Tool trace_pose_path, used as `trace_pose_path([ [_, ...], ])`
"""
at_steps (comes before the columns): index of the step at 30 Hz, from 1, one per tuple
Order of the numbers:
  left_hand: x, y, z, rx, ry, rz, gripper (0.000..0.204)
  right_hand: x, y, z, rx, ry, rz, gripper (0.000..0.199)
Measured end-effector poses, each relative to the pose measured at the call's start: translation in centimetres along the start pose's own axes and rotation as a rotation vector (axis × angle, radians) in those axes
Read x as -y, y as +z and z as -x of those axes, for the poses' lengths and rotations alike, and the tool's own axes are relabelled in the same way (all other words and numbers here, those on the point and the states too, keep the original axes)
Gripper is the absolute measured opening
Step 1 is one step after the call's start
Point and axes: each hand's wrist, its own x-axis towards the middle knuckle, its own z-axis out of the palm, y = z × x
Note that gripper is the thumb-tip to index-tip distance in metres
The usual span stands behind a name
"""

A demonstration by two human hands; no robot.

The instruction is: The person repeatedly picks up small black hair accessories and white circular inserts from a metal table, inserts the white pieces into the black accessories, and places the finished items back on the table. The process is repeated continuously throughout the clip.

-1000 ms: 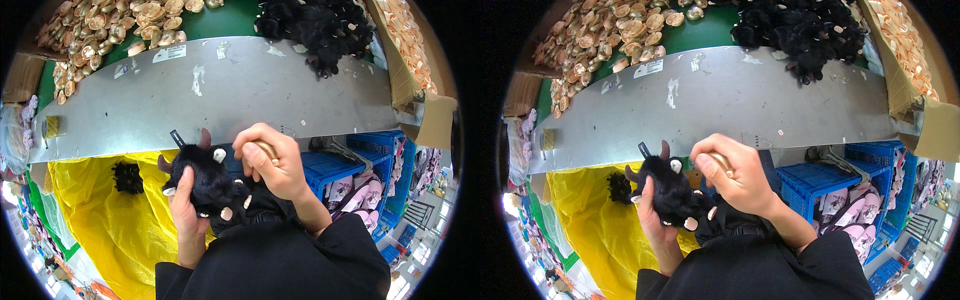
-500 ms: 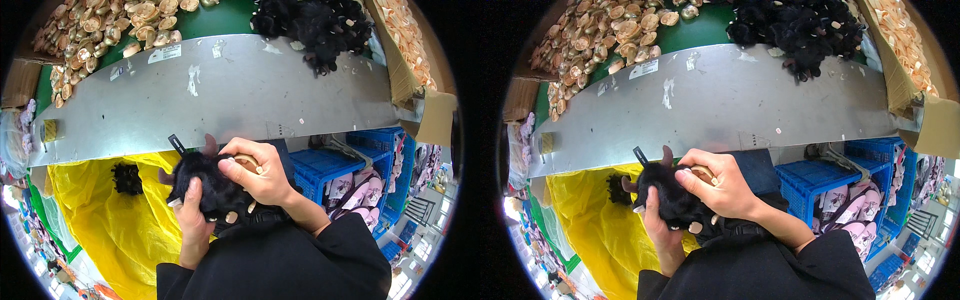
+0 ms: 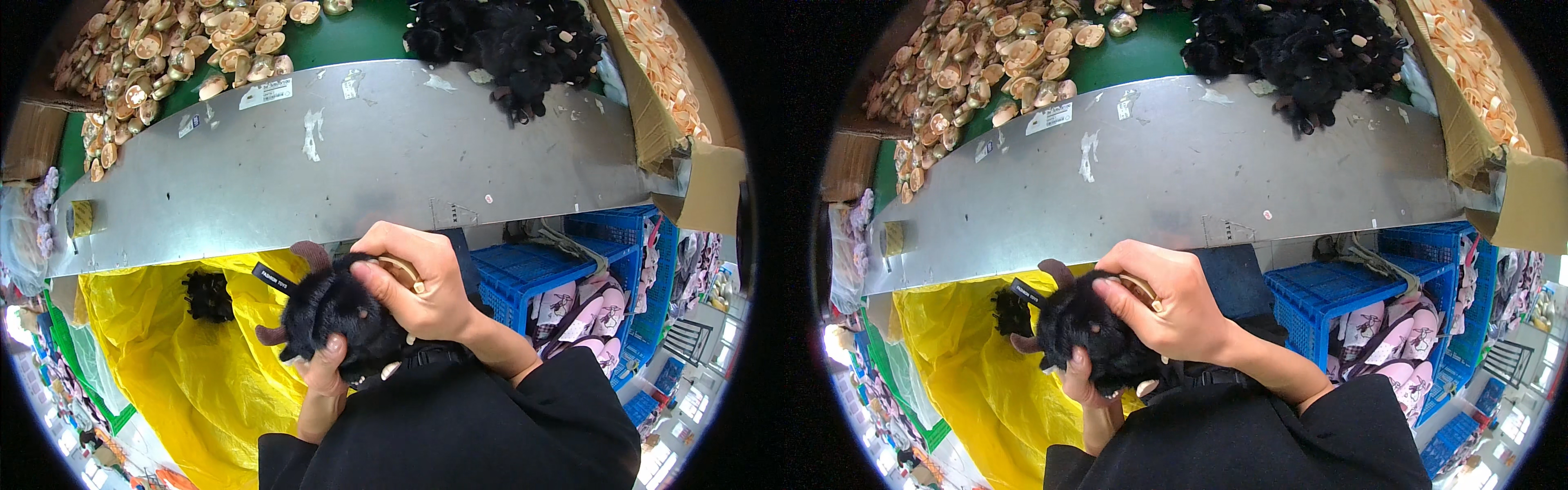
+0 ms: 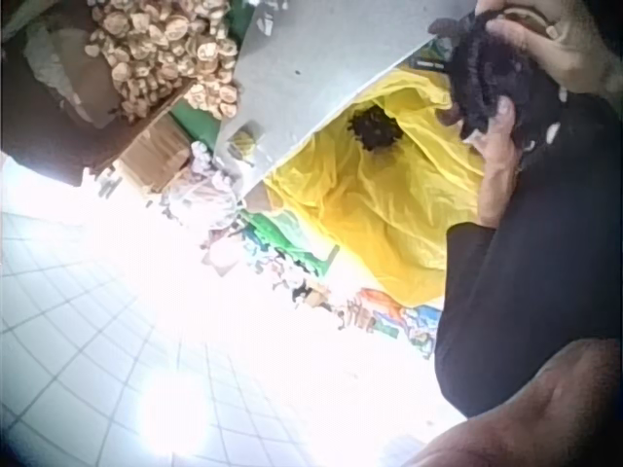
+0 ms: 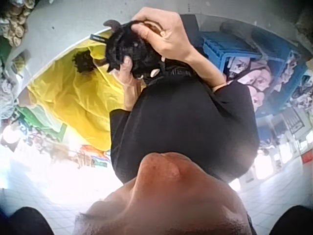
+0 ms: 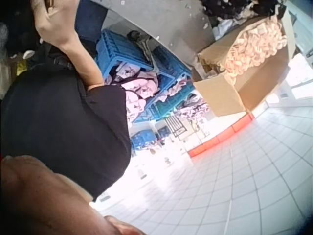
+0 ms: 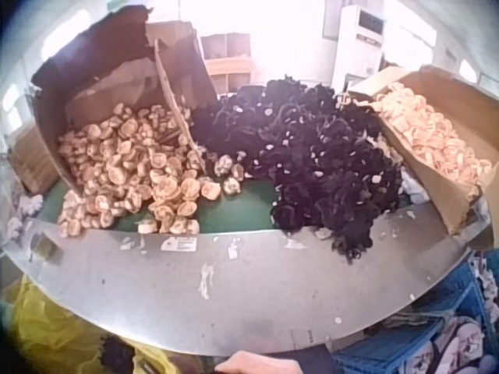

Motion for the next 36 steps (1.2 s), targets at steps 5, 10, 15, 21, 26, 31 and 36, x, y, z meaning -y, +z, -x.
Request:
trace_pose_path([
  [5,-2.1,1.0,0.5,0.039,-0.300,-0.043,0.070,-0.4,0.1,0.4,-0.039,-0.089,-0.008,0.008],
  [10,-1.7,1.1,-1.4,0.165,-0.201,-0.060,0.070,-0.3,-0.1,0.4,-0.040,-0.121,0.101,0.012],
  [15,-1.2,2.3,-2.9,0.073,0.049,-0.196,0.064,-1.0,0.2,0.2,-0.086,-0.073,0.201,0.016],
  [21,-2.1,4.1,-3.7,-0.097,0.057,-0.242,0.060,-0.1,-0.4,1.4,-0.164,0.034,-0.245,0.029],
  [26,-2.2,3.8,-4.1,-0.039,-0.022,-0.010,0.028,1.1,0.4,1.2,-0.045,0.123,-0.270,0.029],
  [31,-1.7,3.0,-3.5,-0.107,-0.018,-0.075,0.025,0.3,0.1,0.8,-0.056,0.118,-0.121,0.028],
  [36,-1.5,3.3,-3.6,-0.149,0.009,-0.104,0.024,-0.3,0.1,0.8,-0.078,0.029,0.003,0.024],
])
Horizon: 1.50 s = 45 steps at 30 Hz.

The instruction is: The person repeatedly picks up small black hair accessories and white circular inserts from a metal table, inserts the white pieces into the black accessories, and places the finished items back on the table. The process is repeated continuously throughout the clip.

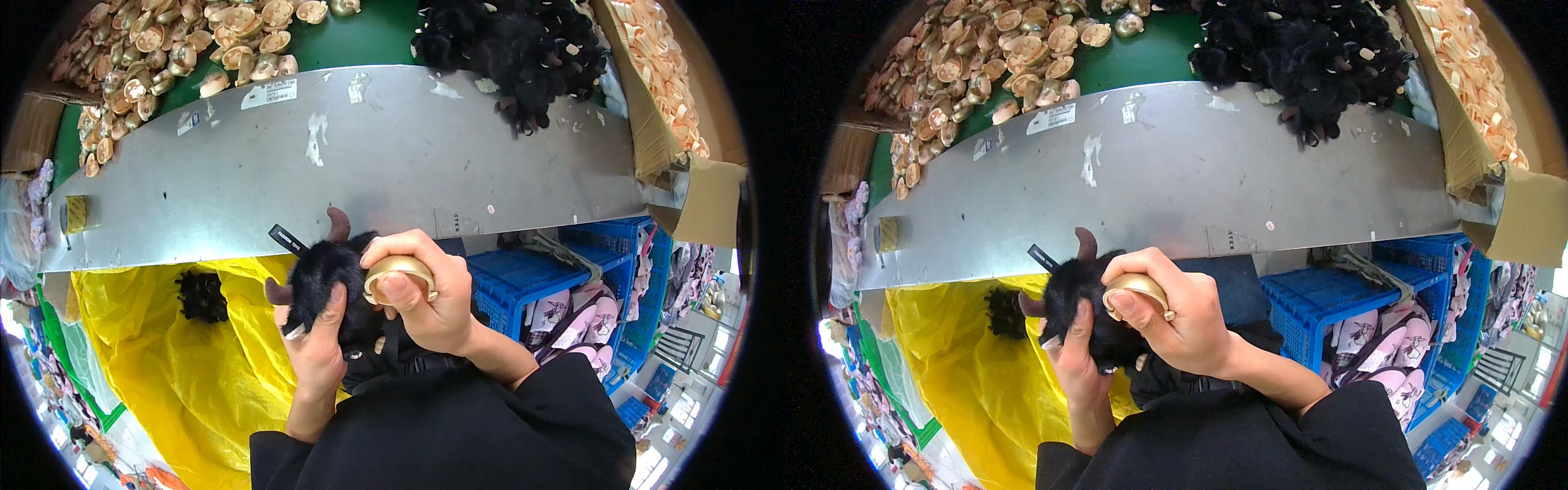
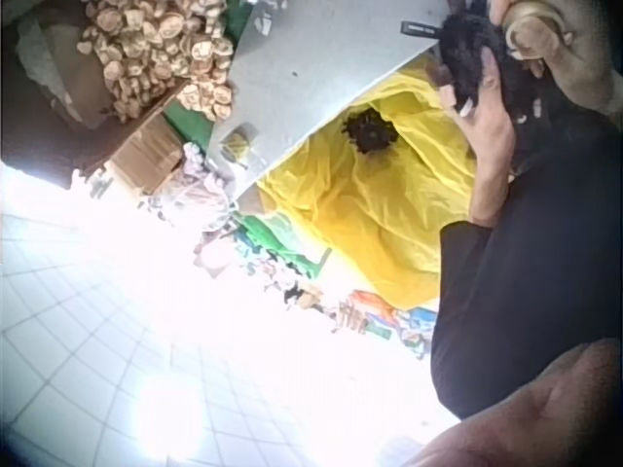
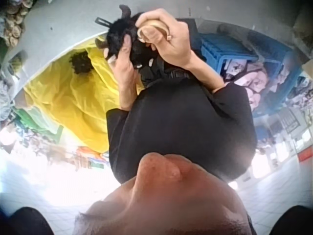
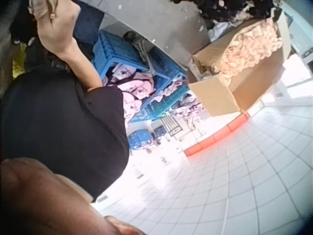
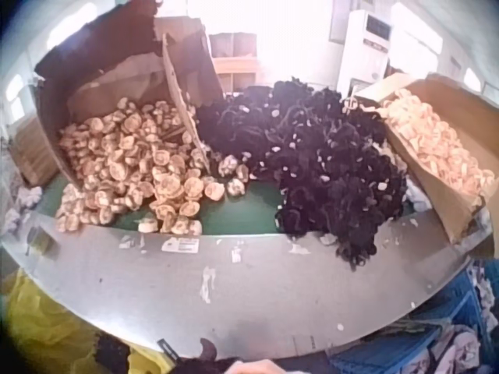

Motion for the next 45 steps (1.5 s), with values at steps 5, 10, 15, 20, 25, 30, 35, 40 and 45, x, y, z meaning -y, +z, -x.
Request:
trace_pose_path([
  [5,0.3,0.4,-0.3,0.029,0.151,-0.110,0.016,-1.1,0.5,-0.3,-0.105,-0.225,0.266,0.022],
  [10,-0.1,-0.8,-0.2,0.130,0.387,-0.572,0.012,-3.3,1.3,-0.8,-0.231,-0.472,0.528,0.024],
  [15,0.1,-1.1,-0.2,0.143,0.406,-0.607,0.012,-3.4,1.6,-0.8,-0.205,-0.423,0.411,0.037],
  [20,0.1,-1.1,0.5,0.098,0.181,-0.272,0.021,-3.8,1.1,-1.0,0.022,-0.524,0.327,0.050],
  [25,0.2,-2.1,0.8,0.230,0.009,-0.276,0.022,-3.0,-0.5,-0.8,0.027,-0.390,0.316,0.040],
  [30,0.8,-1.1,0.7,0.085,-0.125,-0.081,0.018,-2.0,-0.8,-0.5,0.023,-0.184,0.083,0.030],
  [35,2.8,-1.4,1.3,0.155,-0.114,0.141,0.052,-1.3,-0.5,-0.4,0.054,-0.019,-0.123,0.023],
  [40,1.4,-0.2,1.5,0.209,-0.267,0.289,0.073,-1.4,-0.2,-1.4,0.077,-0.024,-0.140,0.023],
  [45,1.3,-0.4,1.1,0.180,-0.248,0.335,0.069,-2.3,0.2,-2.2,0.083,0.002,-0.163,0.023],
])
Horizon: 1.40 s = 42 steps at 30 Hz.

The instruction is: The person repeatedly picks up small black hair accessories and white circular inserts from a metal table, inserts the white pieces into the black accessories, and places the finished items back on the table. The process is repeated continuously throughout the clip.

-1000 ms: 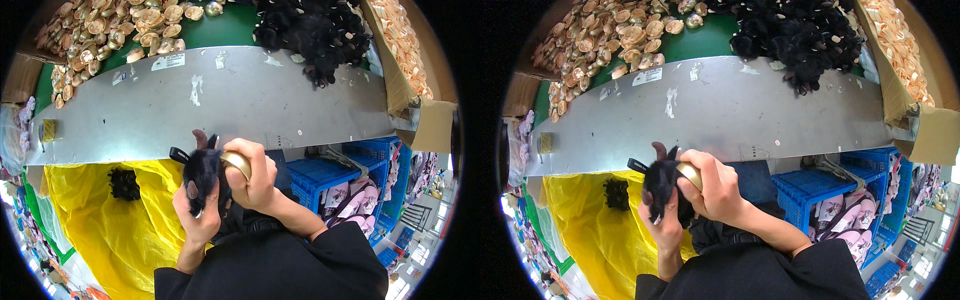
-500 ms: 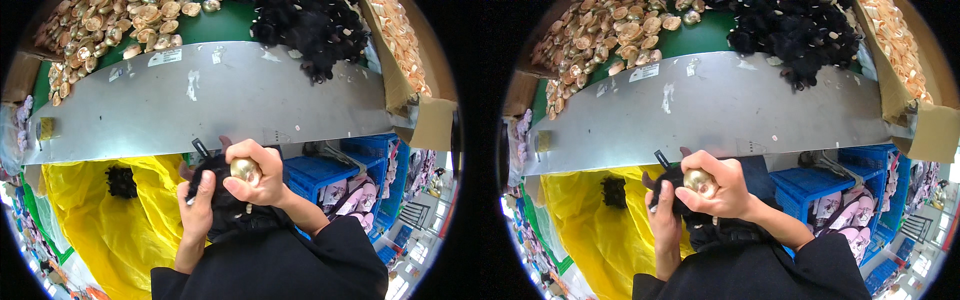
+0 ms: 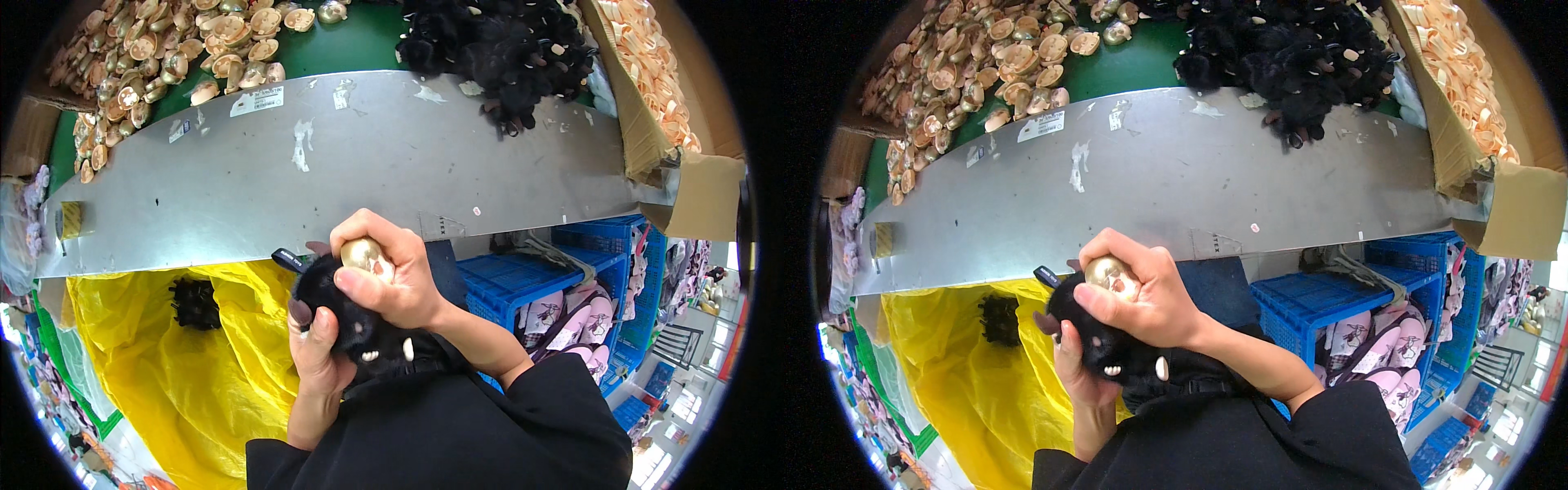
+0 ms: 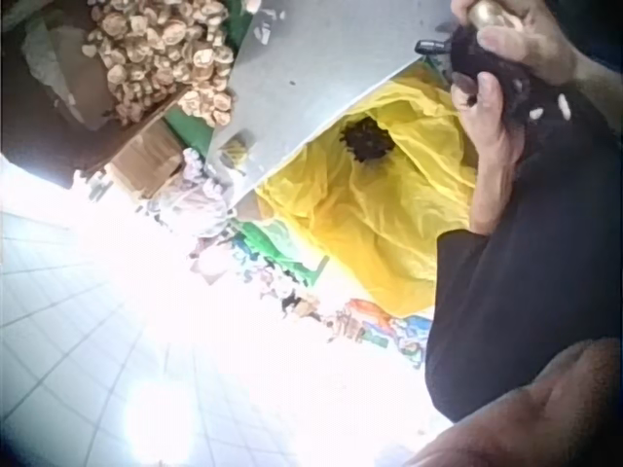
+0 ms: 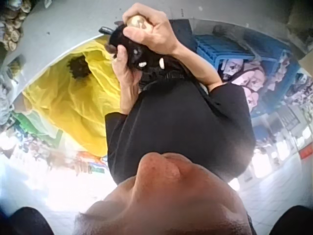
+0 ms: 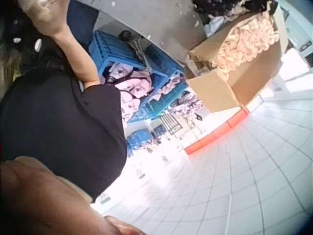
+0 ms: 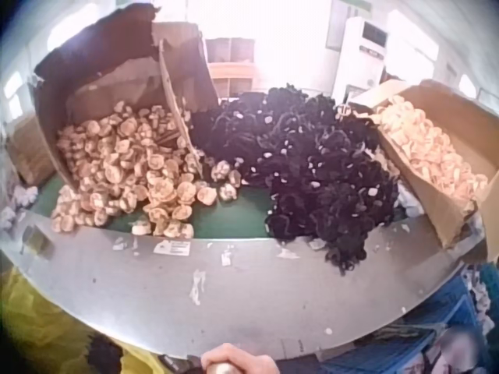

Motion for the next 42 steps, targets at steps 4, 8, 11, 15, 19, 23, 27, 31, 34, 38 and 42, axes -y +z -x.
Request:
trace_pose_path([
  [4,0.7,-1.7,-0.3,0.118,0.011,0.008,0.058,-1.2,-0.3,-0.4,-0.034,0.025,-0.004,0.020],
  [8,0.2,-1.2,-0.9,0.188,0.089,-0.203,0.061,-1.3,-0.3,-0.5,-0.052,-0.011,0.076,0.025],
  [11,-1.5,-0.2,-0.7,0.112,0.102,-0.389,0.038,-1.9,-0.3,-0.2,-0.102,-0.107,0.131,0.036],
  [15,-2.1,1.4,-1.1,-0.052,0.061,-0.328,0.026,-1.6,-1.0,0.3,0.028,-0.191,0.022,0.045],
  [19,-1.7,1.3,-1.3,-0.079,0.095,-0.293,0.021,-1.6,-1.6,0.7,-0.005,-0.254,0.188,0.040],
  [23,-1.5,1.0,-1.5,-0.078,0.097,-0.305,0.021,-1.7,-2.4,0.1,-0.001,-0.351,0.297,0.048],
  [27,-1.4,1.1,-1.7,-0.061,0.126,-0.341,0.023,-1.4,-2.8,0.4,-0.014,-0.350,0.350,0.052],
  [31,-1.5,1.1,-1.8,-0.053,0.077,-0.246,0.026,-0.8,-3.1,0.7,-0.021,-0.201,0.188,0.040],
  [34,-1.5,0.9,-1.8,-0.038,0.058,-0.257,0.027,-1.0,-3.1,0.8,-0.034,-0.238,0.214,0.040],
  [38,-1.4,0.3,-1.8,-0.005,0.068,-0.249,0.027,-1.4,-3.2,0.9,-0.012,-0.273,0.221,0.041],
  [42,-1.5,0.4,-1.7,-0.005,0.070,-0.267,0.027,-1.3,-3.2,1.2,-0.026,-0.228,0.232,0.042],
])
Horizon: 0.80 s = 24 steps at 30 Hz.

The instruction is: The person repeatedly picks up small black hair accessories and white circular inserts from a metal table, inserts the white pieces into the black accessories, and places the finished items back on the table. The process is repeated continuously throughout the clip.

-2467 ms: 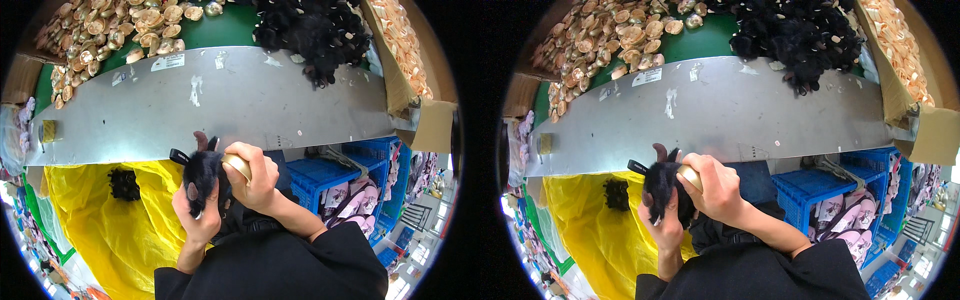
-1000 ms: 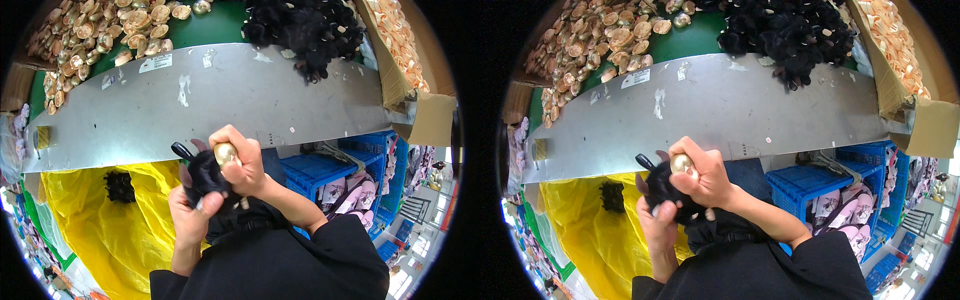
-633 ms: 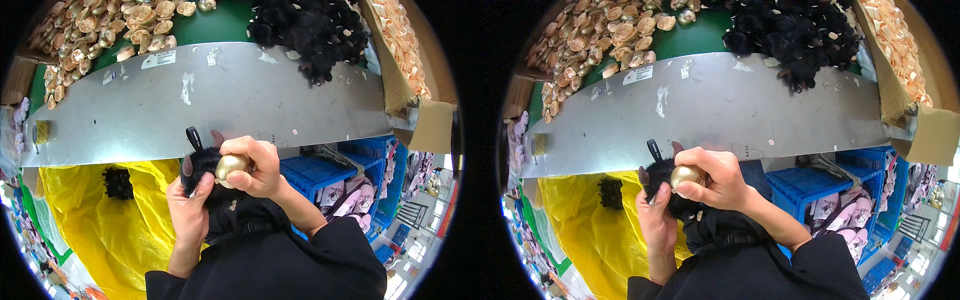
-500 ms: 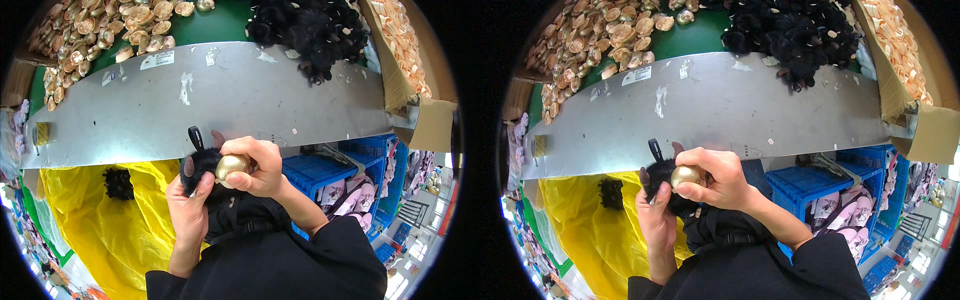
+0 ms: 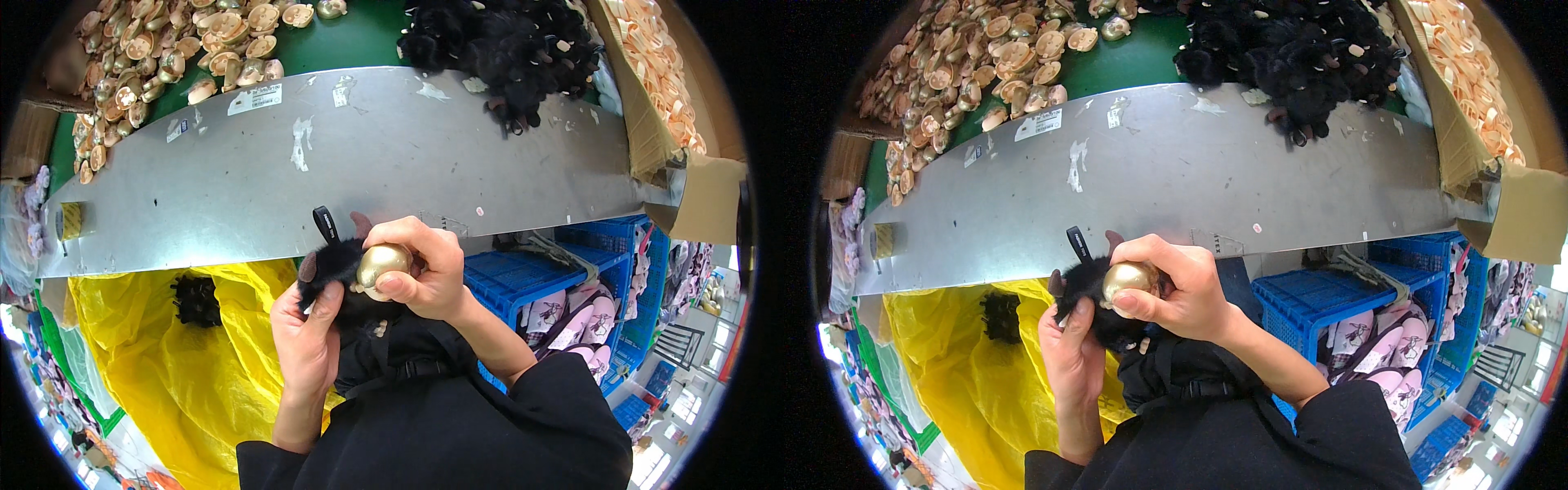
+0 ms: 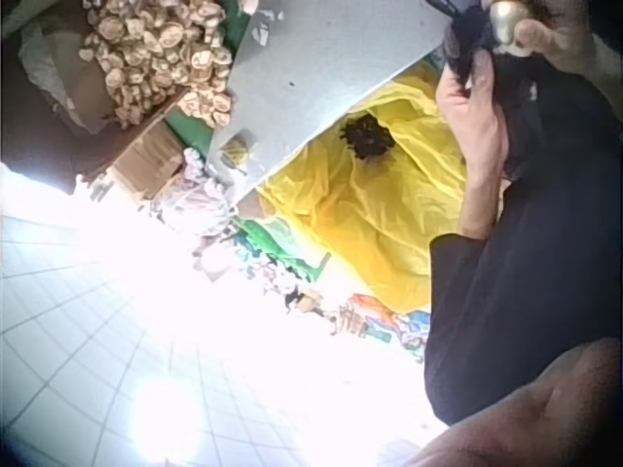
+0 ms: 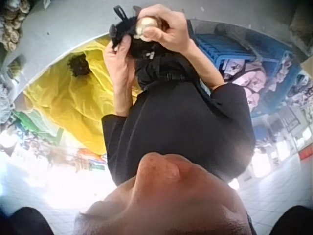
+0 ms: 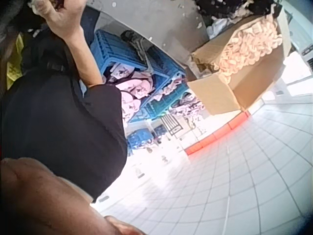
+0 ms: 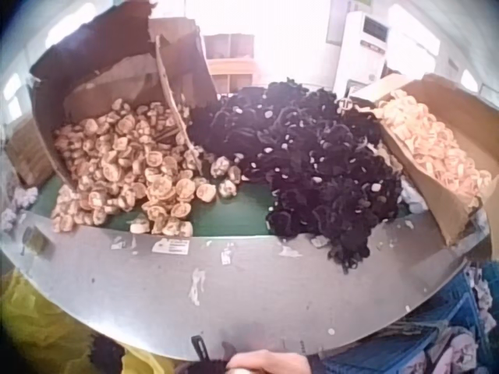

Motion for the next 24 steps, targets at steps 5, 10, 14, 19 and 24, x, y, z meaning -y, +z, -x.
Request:
trace_pose_path([
  [5,0.0,0.1,0.2,0.006,0.032,-0.028,0.026,0.0,0.0,0.1,-0.009,-0.024,0.043,0.043],
  [10,0.1,0.2,0.3,-0.013,0.083,-0.087,0.023,0.5,0.1,0.2,0.006,-0.010,0.052,0.043],
  [14,0.0,0.2,0.2,-0.015,0.126,-0.156,0.023,0.5,0.1,0.1,0.012,-0.047,0.096,0.042],
  [19,0.0,0.2,0.1,-0.034,0.178,-0.315,0.023,0.9,0.1,-0.1,0.024,-0.088,0.175,0.041],
  [24,0.0,0.8,0.2,-0.106,0.284,-0.453,0.017,1.4,0.4,-0.5,-0.020,-0.218,0.398,0.040],
])
